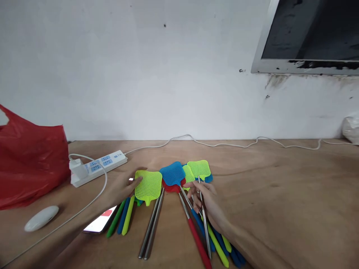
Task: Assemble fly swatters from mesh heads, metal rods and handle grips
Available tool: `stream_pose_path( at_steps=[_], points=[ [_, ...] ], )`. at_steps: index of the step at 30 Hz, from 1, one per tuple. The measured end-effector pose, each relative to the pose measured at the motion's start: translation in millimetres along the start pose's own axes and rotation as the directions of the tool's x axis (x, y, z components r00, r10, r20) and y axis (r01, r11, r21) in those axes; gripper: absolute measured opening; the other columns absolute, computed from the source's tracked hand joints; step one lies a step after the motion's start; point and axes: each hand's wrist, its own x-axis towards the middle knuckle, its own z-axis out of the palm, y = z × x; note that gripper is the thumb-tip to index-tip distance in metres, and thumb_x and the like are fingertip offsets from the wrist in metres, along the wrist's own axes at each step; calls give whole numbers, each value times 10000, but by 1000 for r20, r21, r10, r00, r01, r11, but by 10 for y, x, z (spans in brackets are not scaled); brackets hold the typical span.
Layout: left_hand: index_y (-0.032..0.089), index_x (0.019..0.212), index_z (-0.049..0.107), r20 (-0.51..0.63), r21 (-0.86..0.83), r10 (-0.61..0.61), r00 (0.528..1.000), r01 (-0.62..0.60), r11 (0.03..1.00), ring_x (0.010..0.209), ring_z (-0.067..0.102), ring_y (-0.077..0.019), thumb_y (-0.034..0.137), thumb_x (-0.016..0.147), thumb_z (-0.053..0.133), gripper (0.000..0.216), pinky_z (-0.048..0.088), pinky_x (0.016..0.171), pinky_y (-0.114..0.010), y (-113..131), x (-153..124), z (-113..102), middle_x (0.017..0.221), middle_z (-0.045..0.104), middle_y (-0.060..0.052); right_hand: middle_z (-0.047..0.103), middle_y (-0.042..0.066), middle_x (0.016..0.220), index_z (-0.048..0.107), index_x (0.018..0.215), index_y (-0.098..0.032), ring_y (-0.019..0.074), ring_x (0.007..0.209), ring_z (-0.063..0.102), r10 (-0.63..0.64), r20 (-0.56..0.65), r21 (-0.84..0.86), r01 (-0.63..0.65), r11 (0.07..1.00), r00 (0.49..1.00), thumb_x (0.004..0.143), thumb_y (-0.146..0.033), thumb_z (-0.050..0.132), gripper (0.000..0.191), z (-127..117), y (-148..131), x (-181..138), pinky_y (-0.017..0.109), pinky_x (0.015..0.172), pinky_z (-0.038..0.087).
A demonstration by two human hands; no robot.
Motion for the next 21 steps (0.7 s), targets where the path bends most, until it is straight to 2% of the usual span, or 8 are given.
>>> stream_pose_path(
  at_steps=[4,7,9,11,13,16,18,21],
  points=[
    [197,1204,603,-22,267,10,1000,-4,964,887,674,-329,304,916,461,338,503,776,-443,-75,30,-2,903,653,-87,625,13,644,719,749,-146,86,431,447,-39,3,-124,39,991,999,739,-591,710,445,22,43,21,223,385,401],
    [213,1288,581,-56,426,11,998,14,905,958,663,-384,251,898,492,402,496,773,-490,-45,0,10,1177,597,-163,618,11,592,693,708,-153,98,447,461,-122,-19,-249,113,962,992,763,-644,661,495,12,61,27,222,408,347],
    [246,1324,558,-60,483,24,998,8,876,964,670,-373,241,916,481,416,508,750,-472,4,-35,29,1340,516,-163,590,-8,513,667,695,-162,92,431,434,-177,-35,-324,157,933,984,814,-641,616,496,-18,71,27,223,432,320],
    [265,1306,570,-14,520,54,998,-39,853,914,692,-330,254,950,461,373,522,742,-445,61,-82,55,1356,528,-119,518,-43,408,636,708,-177,91,385,402,-190,-36,-363,164,917,981,867,-642,550,498,-58,77,29,229,441,314],
    [249,1247,612,70,553,124,990,-142,821,914,699,-305,273,983,440,316,533,770,-431,107,-140,87,1281,600,-90,437,-78,339,603,730,-192,88,333,350,-180,-40,-364,153,919,983,891,-651,507,495,-97,75,34,230,421,294],
    [224,1207,641,201,564,267,943,-334,755,1099,646,-306,309,1018,422,301,516,904,-439,119,-220,140,1254,654,-84,359,-110,318,552,738,-209,72,308,259,-152,-74,-290,125,949,986,869,-671,527,481,-118,54,44,219,379,222],
    [219,1238,630,250,553,316,915,-403,729,1185,601,-310,339,1024,435,314,485,977,-460,85,-251,173,1287,657,-86,364,-114,335,542,782,-214,70,315,245,-117,-75,-236,97,967,990,858,-681,533,473,-98,38,39,212,363,177],
    [182,1278,605,247,562,310,918,-397,726,1164,609,-314,357,1031,425,353,487,978,-480,5,-262,214,1292,654,-116,489,-100,428,551,1004,-206,76,335,286,-83,8,-294,82,952,997,852,-637,572,457,-37,48,5,203,355,188]
  ],
)
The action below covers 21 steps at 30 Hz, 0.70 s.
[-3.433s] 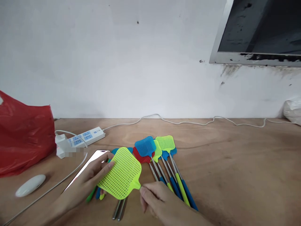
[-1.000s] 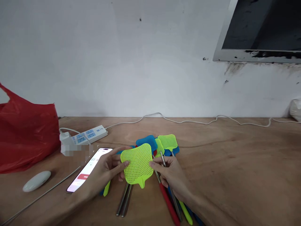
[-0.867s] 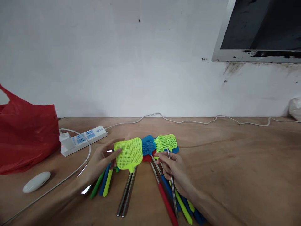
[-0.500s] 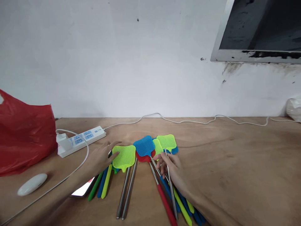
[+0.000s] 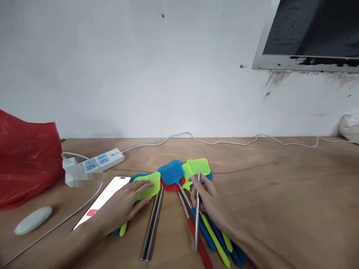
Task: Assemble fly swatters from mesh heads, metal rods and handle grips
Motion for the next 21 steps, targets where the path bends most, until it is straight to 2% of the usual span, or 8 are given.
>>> stream_pose_path(
  at_steps=[2,4,7,10,13,15,18,21],
  points=[
    [166,1273,602,-22,-1,-18,1000,18,1000,1132,620,-311,356,1036,409,360,499,956,-478,-24,-13,42,1256,664,-126,584,-79,551,485,1227,-202,95,397,392,-31,62,-94,36,995,998,839,-537,644,536,47,28,-37,207,390,284],
    [166,1263,603,-54,-6,-16,998,16,1000,1125,617,-310,352,1035,409,352,500,951,-476,-37,-32,68,1236,667,-126,645,-49,701,352,1403,-217,129,537,523,-88,116,-165,107,980,989,842,-413,669,673,81,78,-74,240,507,416],
    [170,1259,599,-92,-16,-3,996,2,1000,1124,612,-313,337,1024,433,332,498,953,-481,-33,-67,78,1234,658,-126,679,-9,862,273,1484,-249,169,689,579,-184,179,-331,235,914,966,859,-310,648,731,102,140,-119,318,677,478],
    [190,1271,584,-107,-44,38,994,-43,998,1125,604,-309,293,1011,448,311,494,947,-480,-14,-93,62,1248,642,-116,688,24,963,414,1416,-272,203,780,578,-293,214,-542,362,758,932,867,-309,648,598,97,130,-150,360,746,466],
    [210,1277,568,-108,-80,114,988,-123,989,1111,597,-295,235,993,461,304,485,938,-465,12,-105,34,1227,638,-103,688,32,977,569,1234,-274,224,869,589,-384,230,-623,438,648,894,918,-288,571,317,79,84,-163,377,799,455],
    [209,1259,572,-82,-96,178,981,-185,978,1093,593,-289,202,982,468,296,472,938,-464,35,-111,14,1190,643,-99,678,31,922,616,1107,-257,229,886,593,-426,254,-664,477,576,868,915,-231,544,207,58,70,-156,387,830,446],
    [220,1264,571,-34,-104,268,963,-270,957,1071,591,-278,154,983,443,317,455,936,-464,71,-129,-8,1181,634,-95,653,43,898,632,1037,-234,241,885,595,-414,320,-748,495,442,852,859,-174,572,197,17,90,-134,385,811,447],
    [264,1303,561,-6,-102,340,940,-339,935,1080,590,-274,100,960,436,400,437,957,-477,95,-153,-23,1225,614,-89,658,63,927,635,1065,-225,256,867,607,-332,324,-831,434,347,886,837,-191,598,234,-14,115,-124,365,740,453]
  ],
)
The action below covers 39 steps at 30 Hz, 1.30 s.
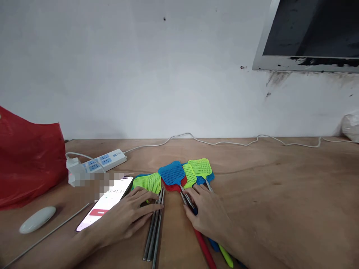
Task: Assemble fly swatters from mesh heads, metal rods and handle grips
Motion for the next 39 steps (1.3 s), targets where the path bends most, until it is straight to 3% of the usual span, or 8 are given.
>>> stream_pose_path(
  at_steps=[6,13,18,22,30,32,34,39],
  points=[
    [316,1346,544,82,-11,32,996,-32,999,1173,581,-289,68,902,463,515,392,1053,-525,47,-2,-13,1332,586,-70,693,47,880,607,1177,-228,226,752,640,16,81,-95,-8,995,997,890,-200,535,297,-28,-14,-7,320,656,418],
    [266,1380,525,83,1,1,997,-1,1000,1254,560,-278,19,874,442,569,422,1084,-491,95,3,43,1407,569,-65,737,67,1016,583,1228,-244,252,816,692,18,50,-191,-8,982,999,941,-239,488,303,38,68,-22,316,644,407],
    [244,1387,533,77,8,-39,996,39,999,1261,570,-289,9,852,446,591,434,1094,-496,143,29,44,1364,608,-86,733,38,838,605,1169,-268,222,712,680,39,8,-140,-37,989,999,947,-231,468,263,50,120,-15,286,594,385],
    [229,1412,509,78,-17,-58,995,60,998,1289,549,-283,24,852,456,599,409,1127,-491,177,45,48,1386,590,-93,721,46,837,616,1118,-257,224,684,664,58,35,-117,-54,992,998,925,-216,469,246,34,98,-8,288,569,361],
    [260,1424,479,64,-47,-83,994,86,995,1285,523,-282,19,834,474,638,408,1116,-507,218,18,90,1393,564,-78,522,-61,595,622,964,-242,152,535,504,139,-44,156,-130,979,989,703,-122,564,293,36,92,32,257,538,306],
    [259,1440,457,63,-48,-88,994,91,995,1283,520,-293,23,835,480,650,411,1106,-519,220,14,107,1396,557,-86,502,-74,591,611,955,-233,120,474,421,190,-88,343,-149,927,978,701,-155,575,269,29,90,60,244,502,279],
    [266,1446,445,58,-55,-92,994,95,994,1290,512,-298,20,834,480,661,410,1102,-524,216,10,125,1406,546,-86,508,-82,584,591,944,-226,103,453,380,273,-83,560,-182,808,958,700,-199,612,247,6,74,88,232,480,268],
    [285,1457,397,-14,-142,-101,995,98,985,1278,522,-271,43,895,464,615,407,1106,-502,201,4,148,1388,562,-65,625,-54,588,580,1060,-220,110,468,429,431,166,912,-304,275,887,702,-377,739,422,-108,5,127,213,460,298]
  ],
)
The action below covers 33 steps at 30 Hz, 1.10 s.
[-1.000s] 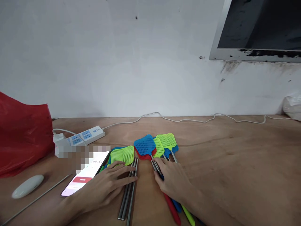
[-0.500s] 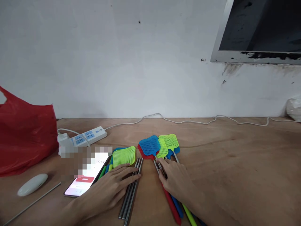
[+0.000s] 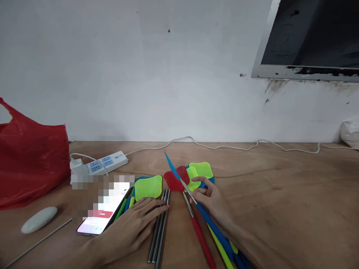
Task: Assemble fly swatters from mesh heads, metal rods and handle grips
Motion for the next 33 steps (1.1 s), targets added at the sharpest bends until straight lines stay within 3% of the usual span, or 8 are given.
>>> stream_pose_path(
  at_steps=[3,7,12,17,20,23,29,33],
  points=[
    [273,1425,412,-84,-73,-37,996,30,997,1216,558,-253,144,979,452,467,441,1070,-467,6,4,-19,1325,601,-67,685,-22,708,618,1124,-217,75,448,348,149,32,206,-152,967,988,656,-339,795,514,3,-73,-34,192,418,249],
    [266,1326,508,-148,-134,-120,982,100,986,1098,600,-249,199,1007,432,335,488,976,-442,22,6,-73,1189,645,-65,652,-24,733,672,1031,-216,60,456,323,183,138,353,-221,909,973,630,-189,768,413,2,-100,-64,171,397,222],
    [242,1110,618,-246,-387,-288,925,179,904,1022,625,-231,308,1025,433,213,492,915,-386,37,20,-115,1066,684,-53,642,12,692,669,934,-202,109,473,465,242,187,392,-298,870,952,827,-396,604,231,-6,-66,-39,217,444,354],
    [213,924,650,-126,-684,-375,918,193,703,764,616,-173,437,1044,364,383,479,715,-283,65,39,-124,786,652,-7,723,82,836,644,787,-207,170,708,647,229,204,434,-298,850,952,883,-378,511,237,-5,-35,-13,279,689,500],
    [204,880,641,-82,-752,-391,917,200,628,722,573,-157,486,1032,378,415,452,680,-265,81,38,-135,773,630,-2,738,108,981,710,861,-192,212,919,663,151,239,385,-237,892,959,861,-334,516,240,13,-21,-30,322,809,500],
    [202,898,617,-20,-797,-379,925,214,565,609,498,-138,573,996,400,442,402,578,-248,92,34,-149,712,597,12,730,115,1058,746,955,-188,233,939,660,121,271,297,-203,933,955,827,-356,561,281,41,-29,-68,339,792,494],
    [202,1013,646,4,-690,-340,940,249,680,579,345,-123,600,942,499,430,274,536,-233,104,23,-105,618,357,70,762,133,988,758,947,-185,235,864,676,130,364,332,-259,907,922,803,-487,648,352,73,-69,-101,315,718,478],
    [230,1095,607,49,-567,-288,956,264,780,626,387,-134,491,997,457,317,306,580,-235,109,-9,-66,671,426,58,764,136,890,750,866,-148,187,747,669,215,374,367,-357,859,902,879,-534,573,425,53,-17,-50,257,627,463]
  ],
)
